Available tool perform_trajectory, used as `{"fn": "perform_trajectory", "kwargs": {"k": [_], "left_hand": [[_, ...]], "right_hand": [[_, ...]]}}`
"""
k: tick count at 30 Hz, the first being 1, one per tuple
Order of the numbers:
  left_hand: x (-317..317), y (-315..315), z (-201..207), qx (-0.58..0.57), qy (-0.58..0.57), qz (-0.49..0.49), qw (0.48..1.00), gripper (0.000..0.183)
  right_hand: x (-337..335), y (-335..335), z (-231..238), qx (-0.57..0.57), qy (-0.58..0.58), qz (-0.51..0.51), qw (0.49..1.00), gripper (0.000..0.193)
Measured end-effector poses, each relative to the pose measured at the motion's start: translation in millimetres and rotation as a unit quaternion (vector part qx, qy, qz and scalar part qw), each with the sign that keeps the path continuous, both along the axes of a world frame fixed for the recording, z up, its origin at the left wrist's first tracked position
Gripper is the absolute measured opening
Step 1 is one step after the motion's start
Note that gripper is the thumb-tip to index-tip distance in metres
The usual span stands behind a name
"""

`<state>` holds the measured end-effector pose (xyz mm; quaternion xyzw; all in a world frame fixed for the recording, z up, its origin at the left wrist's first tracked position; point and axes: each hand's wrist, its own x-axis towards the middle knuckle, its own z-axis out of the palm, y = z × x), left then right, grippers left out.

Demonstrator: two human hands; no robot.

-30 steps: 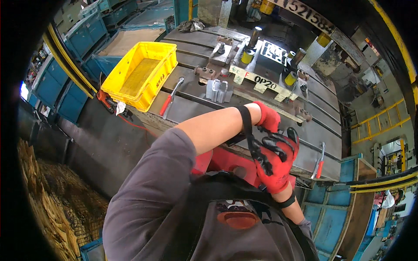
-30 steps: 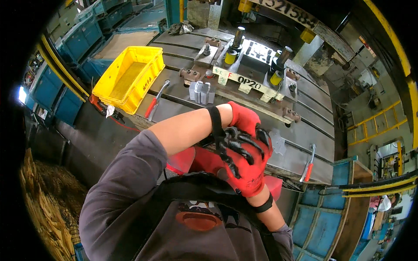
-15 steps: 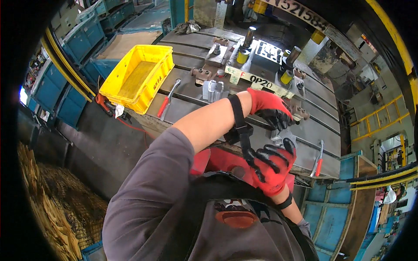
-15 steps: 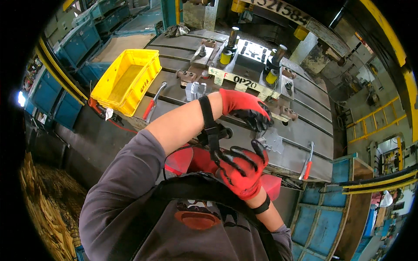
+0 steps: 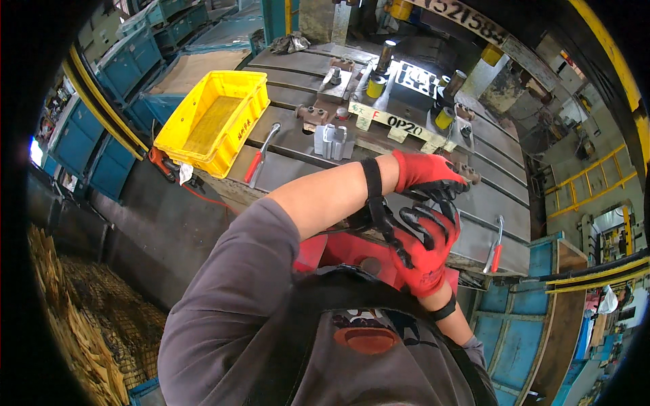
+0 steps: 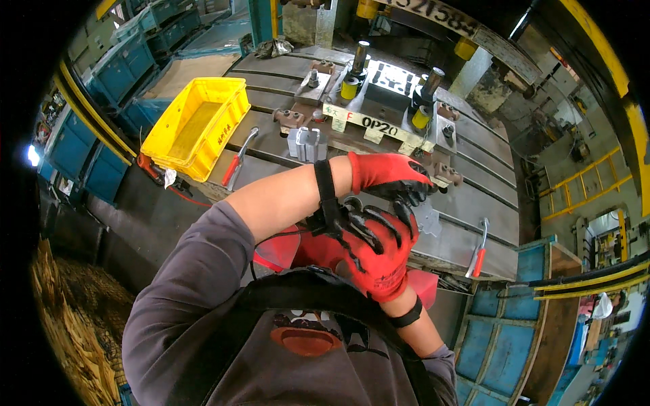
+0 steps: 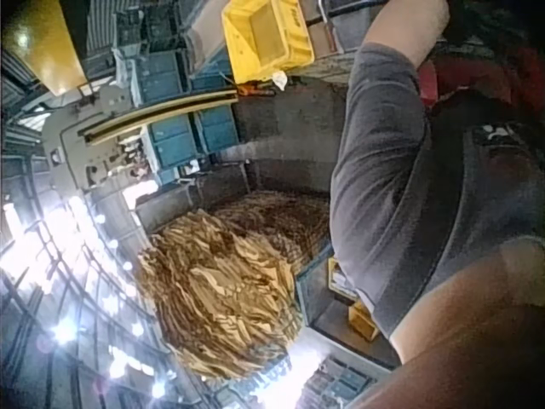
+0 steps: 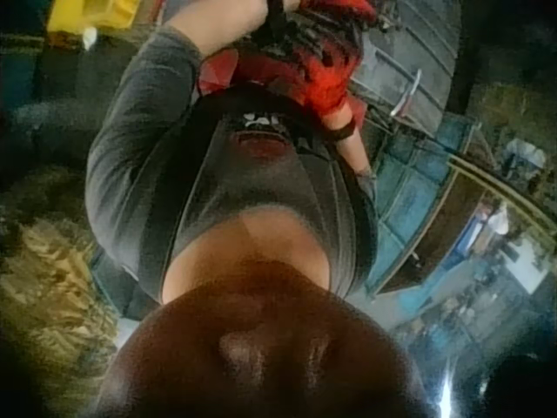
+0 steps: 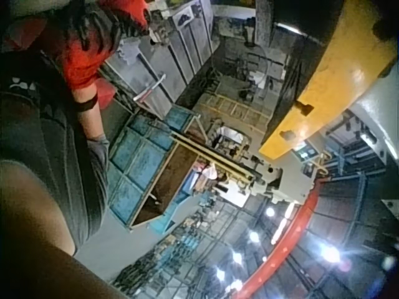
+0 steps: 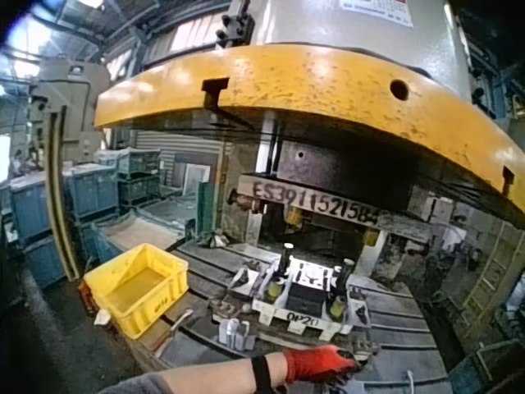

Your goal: Operating an industrial press to process and fabricate metal components.

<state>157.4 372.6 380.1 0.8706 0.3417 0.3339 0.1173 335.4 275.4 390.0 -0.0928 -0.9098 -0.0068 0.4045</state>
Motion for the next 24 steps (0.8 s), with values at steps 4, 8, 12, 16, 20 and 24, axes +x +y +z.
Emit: {"fn": "perform_trajectory", "kwargs": {"k": [4,8,12,16,20,24], "left_hand": [[7,5,-19,-0.216,-0.195,-0.041,0.956,0.039],[3,3,-28,-0.004,-0.049,-0.002,0.999,0.035],[2,-19,-14,-0.158,-0.09,-0.004,0.983,0.031],[-1,-56,1,-0.328,-0.284,-0.093,0.896,0.029],[-4,-51,-10,-0.225,-0.194,-0.037,0.954,0.027],[-3,-28,-26,-0.166,0.018,0.106,0.98,0.028]], "right_hand": [[-3,0,6,-0.019,-0.004,-0.013,1.0,0.039],[-13,1,13,-0.033,0.008,-0.005,0.999,0.036],[-21,7,19,-0.043,0.011,-0.011,0.999,0.036],[-25,6,27,-0.023,0.01,-0.006,1.0,0.039],[-28,2,25,0.021,0.018,-0.013,1.0,0.039],[-32,-1,16,-0.076,0.047,-0.041,0.995,0.06]]}}
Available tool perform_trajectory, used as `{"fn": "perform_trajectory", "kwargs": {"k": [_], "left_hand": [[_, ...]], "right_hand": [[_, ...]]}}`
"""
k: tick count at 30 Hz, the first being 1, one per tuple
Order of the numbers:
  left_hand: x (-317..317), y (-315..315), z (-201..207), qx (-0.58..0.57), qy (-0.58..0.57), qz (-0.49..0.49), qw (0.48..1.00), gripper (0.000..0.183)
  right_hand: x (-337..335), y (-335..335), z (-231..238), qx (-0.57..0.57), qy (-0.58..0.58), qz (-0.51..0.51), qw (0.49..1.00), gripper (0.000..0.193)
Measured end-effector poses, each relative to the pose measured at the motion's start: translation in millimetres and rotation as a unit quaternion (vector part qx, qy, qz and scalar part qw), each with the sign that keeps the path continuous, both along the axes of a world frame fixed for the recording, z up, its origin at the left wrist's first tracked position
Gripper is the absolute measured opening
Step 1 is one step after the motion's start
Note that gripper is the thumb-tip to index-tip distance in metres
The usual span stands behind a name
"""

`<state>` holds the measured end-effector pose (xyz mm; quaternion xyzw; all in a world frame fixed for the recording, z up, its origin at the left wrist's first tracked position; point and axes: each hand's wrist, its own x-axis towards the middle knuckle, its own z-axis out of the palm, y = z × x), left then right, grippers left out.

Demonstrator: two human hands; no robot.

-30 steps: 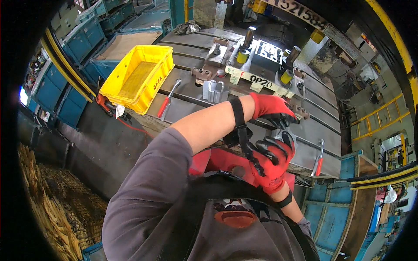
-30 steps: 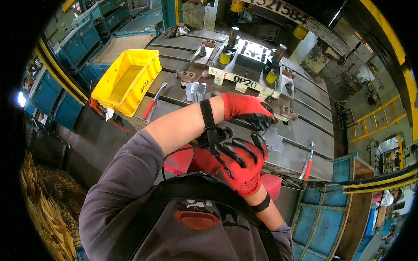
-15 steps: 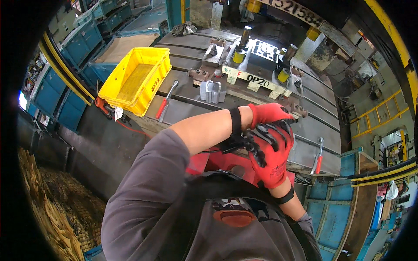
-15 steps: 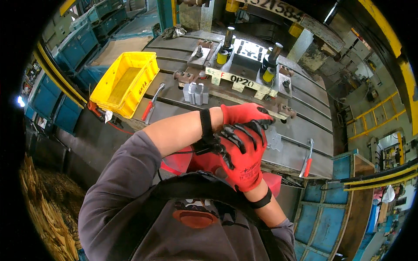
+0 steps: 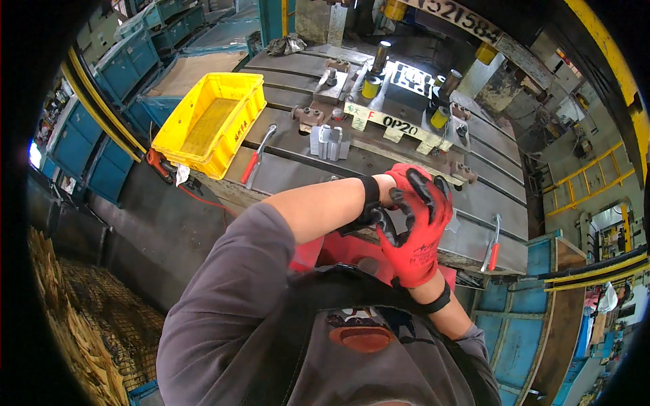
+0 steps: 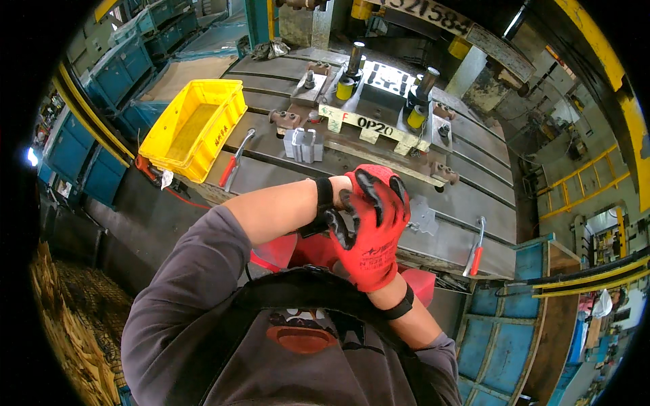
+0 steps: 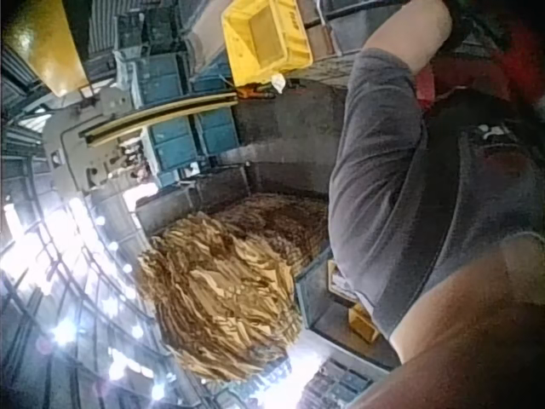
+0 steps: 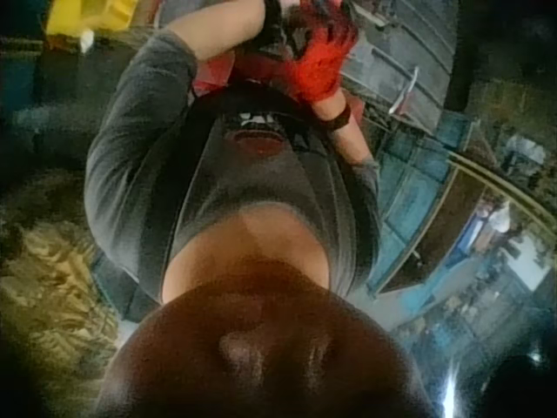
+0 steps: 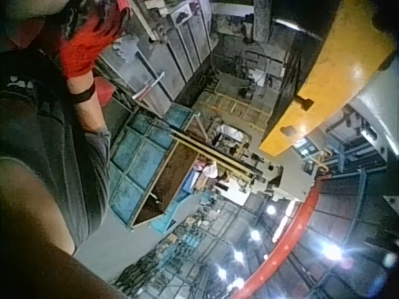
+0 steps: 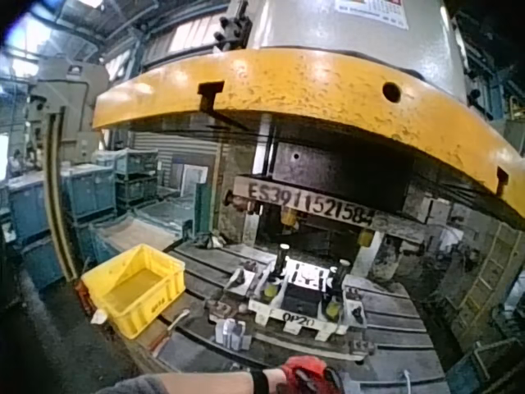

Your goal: Operating an industrial press to process and fabricate metal components.

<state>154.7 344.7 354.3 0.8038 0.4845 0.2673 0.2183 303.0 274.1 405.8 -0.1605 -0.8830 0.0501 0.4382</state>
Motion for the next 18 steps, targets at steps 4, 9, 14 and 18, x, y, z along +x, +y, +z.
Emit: {"fn": "perform_trajectory", "kwargs": {"k": [4,9,14,18], "left_hand": [[11,4,9,-0.001,0.057,0.12,0.991,0.029],[13,15,14,0.016,0.138,0.162,0.977,0.026],[22,7,22,0.055,0.184,0.2,0.961,0.024],[22,1,24,0.069,0.214,0.221,0.949,0.026]], "right_hand": [[-3,5,-8,-0.059,0.058,0.01,0.997,0.074],[-3,1,-16,-0.079,0.106,0.025,0.991,0.083],[-10,4,-13,-0.074,0.089,-0.003,0.993,0.087],[-4,4,-2,-0.056,0.097,0.016,0.994,0.086]]}}
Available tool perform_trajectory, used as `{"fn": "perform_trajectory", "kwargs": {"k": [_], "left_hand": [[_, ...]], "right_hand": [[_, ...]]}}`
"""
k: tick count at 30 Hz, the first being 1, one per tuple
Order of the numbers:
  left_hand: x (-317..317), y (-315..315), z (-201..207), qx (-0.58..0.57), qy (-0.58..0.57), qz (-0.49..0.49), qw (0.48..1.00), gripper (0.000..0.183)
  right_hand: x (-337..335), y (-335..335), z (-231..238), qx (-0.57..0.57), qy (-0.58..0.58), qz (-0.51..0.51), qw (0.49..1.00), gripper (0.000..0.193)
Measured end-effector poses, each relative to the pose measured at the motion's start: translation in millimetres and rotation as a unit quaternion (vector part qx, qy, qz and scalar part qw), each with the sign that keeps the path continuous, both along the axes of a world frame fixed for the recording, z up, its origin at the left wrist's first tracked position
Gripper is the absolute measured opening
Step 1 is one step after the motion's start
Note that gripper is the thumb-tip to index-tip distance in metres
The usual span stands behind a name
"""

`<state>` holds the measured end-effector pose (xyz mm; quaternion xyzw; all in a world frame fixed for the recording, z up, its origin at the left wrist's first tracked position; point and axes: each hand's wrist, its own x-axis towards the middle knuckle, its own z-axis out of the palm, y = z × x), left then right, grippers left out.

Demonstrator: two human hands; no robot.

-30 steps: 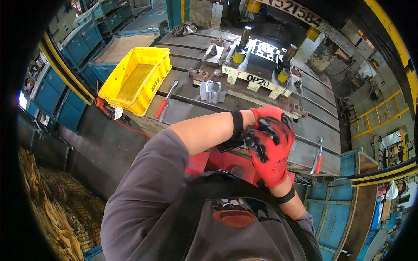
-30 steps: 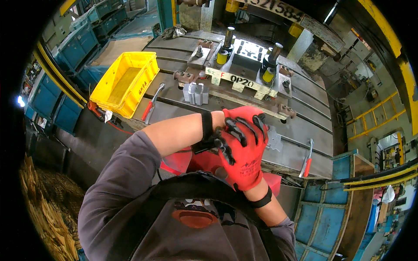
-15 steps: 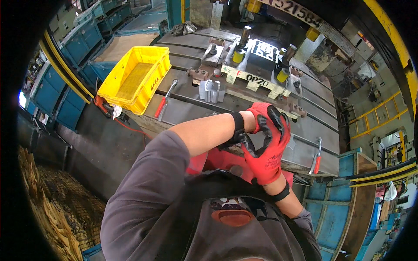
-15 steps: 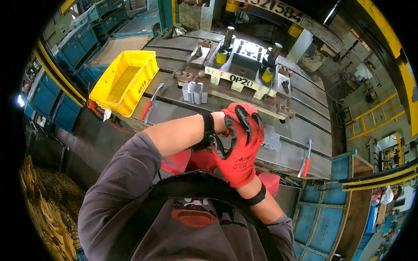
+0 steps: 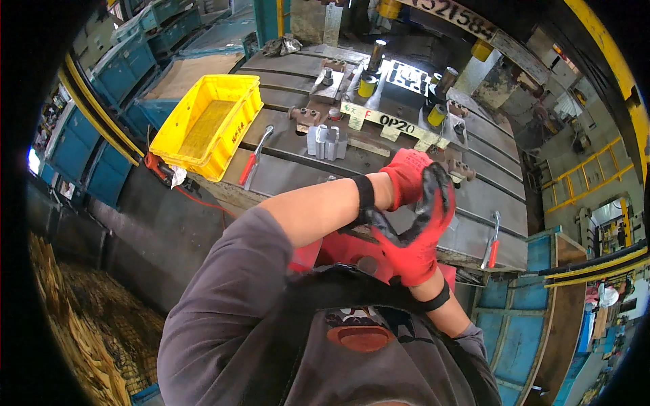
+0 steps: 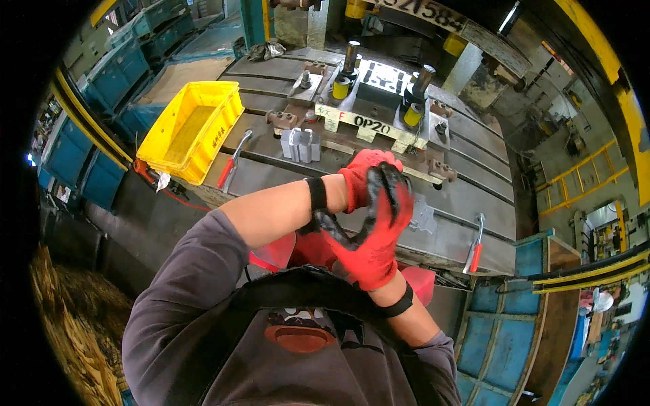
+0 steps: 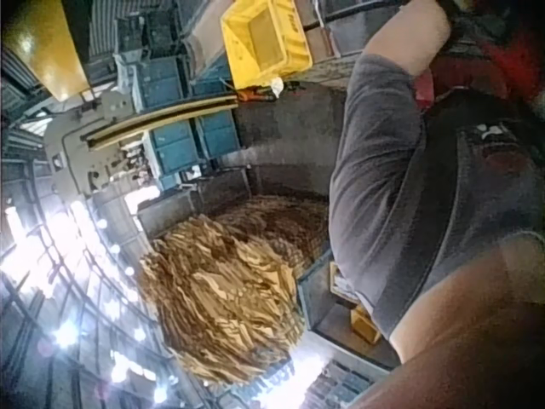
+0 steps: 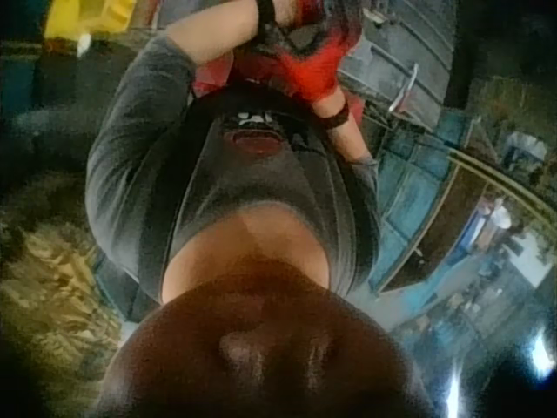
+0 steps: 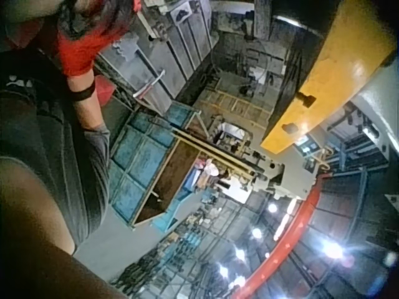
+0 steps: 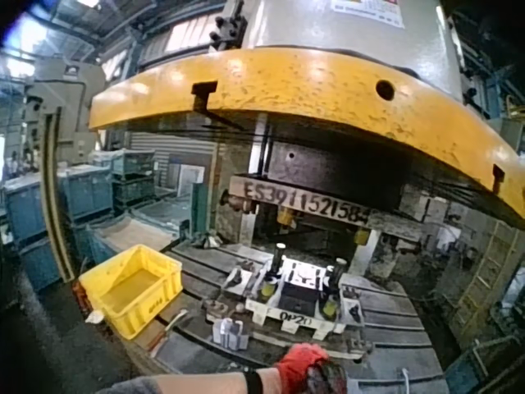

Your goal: Operating an industrial press to process and fabricate metal components.

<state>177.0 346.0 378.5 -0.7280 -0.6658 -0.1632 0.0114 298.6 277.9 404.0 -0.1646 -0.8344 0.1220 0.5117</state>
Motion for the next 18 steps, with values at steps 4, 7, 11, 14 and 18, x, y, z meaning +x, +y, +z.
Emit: {"fn": "perform_trajectory", "kwargs": {"k": [4,7,11,14,18], "left_hand": [[-2,-5,12,0.032,-0.001,-0.015,0.999,0.026],[-3,-8,9,0.087,-0.121,-0.083,0.985,0.035],[-3,-29,10,0.071,-0.231,-0.113,0.964,0.045],[10,-45,28,0.029,-0.258,-0.144,0.955,0.045],[27,-62,45,-0.033,-0.292,-0.203,0.934,0.048]], "right_hand": [[17,18,7,-0.11,0.137,0.022,0.984,0.081],[26,54,7,-0.13,0.177,-0.027,0.975,0.075],[29,113,-9,-0.308,0.307,0.003,0.9,0.064],[32,153,-22,-0.402,0.396,0.05,0.824,0.045],[47,189,-42,-0.502,0.41,0.088,0.757,0.034]]}}
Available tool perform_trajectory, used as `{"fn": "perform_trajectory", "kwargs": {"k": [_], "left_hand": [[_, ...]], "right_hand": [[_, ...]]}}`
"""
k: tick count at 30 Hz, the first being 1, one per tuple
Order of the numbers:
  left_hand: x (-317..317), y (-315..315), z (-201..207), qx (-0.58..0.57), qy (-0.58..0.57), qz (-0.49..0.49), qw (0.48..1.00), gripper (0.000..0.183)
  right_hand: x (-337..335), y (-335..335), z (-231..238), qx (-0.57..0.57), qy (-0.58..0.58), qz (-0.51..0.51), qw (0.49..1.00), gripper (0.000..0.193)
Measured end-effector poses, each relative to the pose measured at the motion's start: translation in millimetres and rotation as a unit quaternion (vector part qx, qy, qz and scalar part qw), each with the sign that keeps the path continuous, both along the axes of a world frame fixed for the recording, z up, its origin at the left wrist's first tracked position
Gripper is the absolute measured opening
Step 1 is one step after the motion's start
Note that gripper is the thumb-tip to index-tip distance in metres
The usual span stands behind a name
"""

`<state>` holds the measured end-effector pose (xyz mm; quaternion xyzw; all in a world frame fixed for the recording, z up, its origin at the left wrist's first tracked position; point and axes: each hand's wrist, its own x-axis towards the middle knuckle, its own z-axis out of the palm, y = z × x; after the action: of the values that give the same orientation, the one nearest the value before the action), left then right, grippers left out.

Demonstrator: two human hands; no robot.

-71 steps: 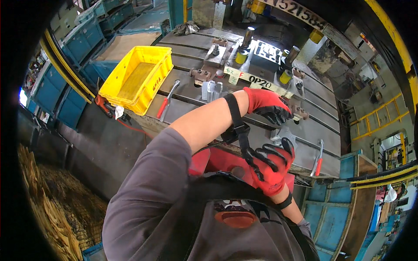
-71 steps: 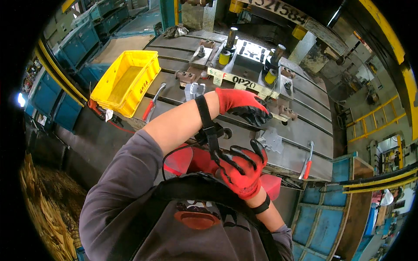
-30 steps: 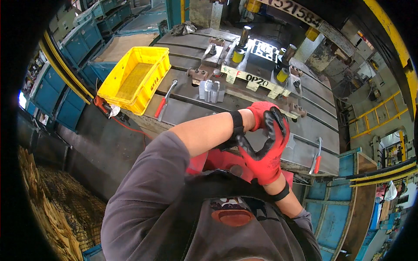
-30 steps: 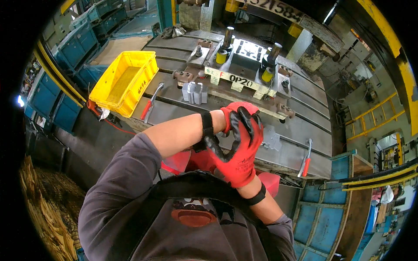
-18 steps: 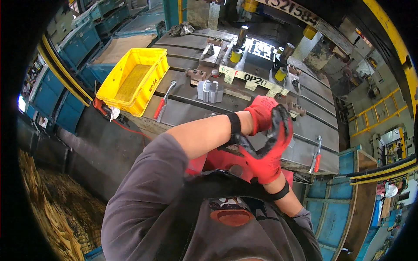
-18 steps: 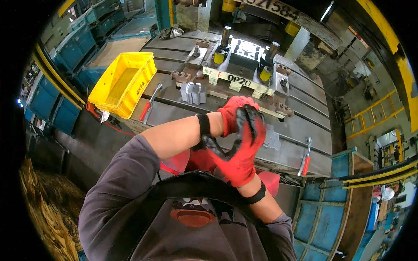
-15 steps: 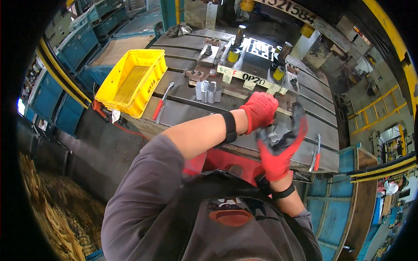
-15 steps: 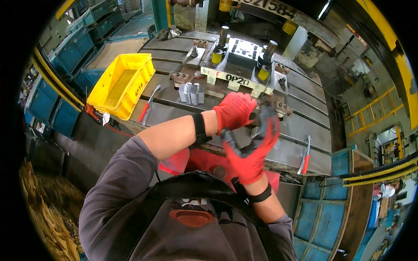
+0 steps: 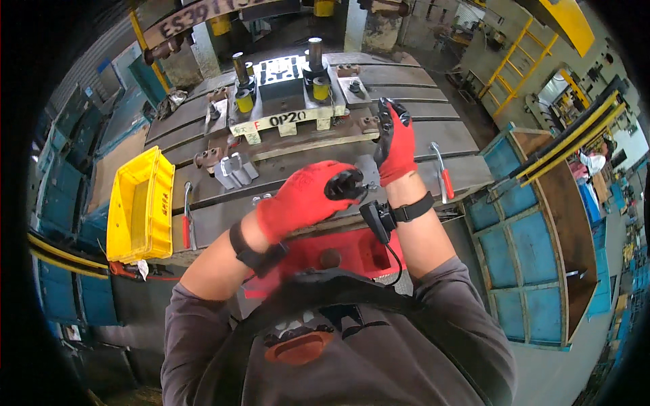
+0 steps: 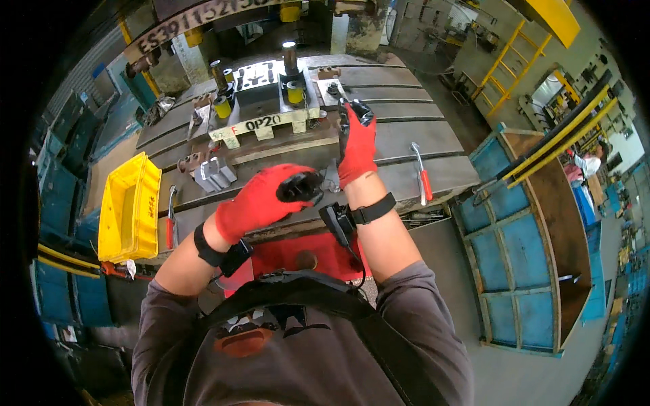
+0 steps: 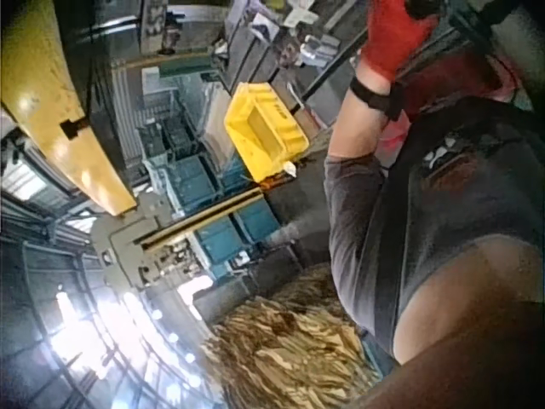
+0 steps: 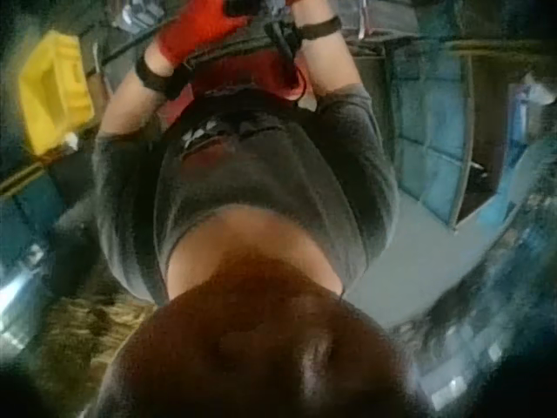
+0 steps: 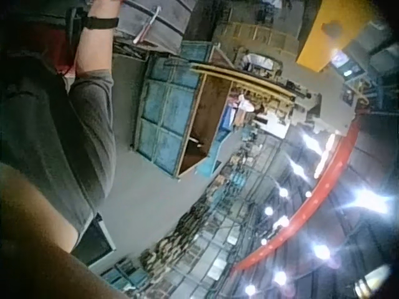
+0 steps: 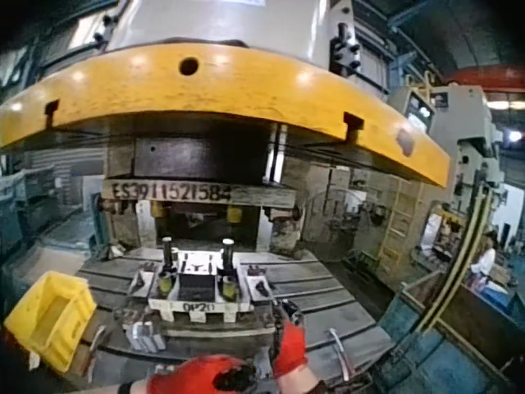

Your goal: Operating an industrial press to process and fabricate metal components.

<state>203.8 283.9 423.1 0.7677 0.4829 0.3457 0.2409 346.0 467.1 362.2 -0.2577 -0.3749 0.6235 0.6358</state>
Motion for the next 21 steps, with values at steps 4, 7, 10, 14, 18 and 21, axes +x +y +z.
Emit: {"fn": "perform_trajectory", "kwargs": {"k": [4,7,10,14,18,21], "left_hand": [[15,-11,8,0.02,0.025,-0.019,0.999,0.053],[22,-18,12,0.082,0.066,-0.003,0.994,0.054],[29,-18,21,0.155,0.097,0.008,0.983,0.056],[35,-5,38,0.222,0.171,-0.002,0.96,0.055],[39,-3,40,0.27,0.211,-0.024,0.939,0.051],[43,4,29,0.288,0.206,-0.034,0.935,0.047]], "right_hand": [[-5,-8,3,0.01,-0.077,-0.074,0.994,0.039],[-15,-15,13,0.157,-0.314,-0.217,0.911,0.045],[-15,-34,29,0.361,-0.659,-0.286,0.595,0.056],[-27,-23,19,0.424,-0.771,-0.221,0.42,0.041],[-50,-27,12,0.47,-0.758,-0.167,0.419,0.024],[-66,-28,4,0.459,-0.777,-0.149,0.404,0.024]]}}
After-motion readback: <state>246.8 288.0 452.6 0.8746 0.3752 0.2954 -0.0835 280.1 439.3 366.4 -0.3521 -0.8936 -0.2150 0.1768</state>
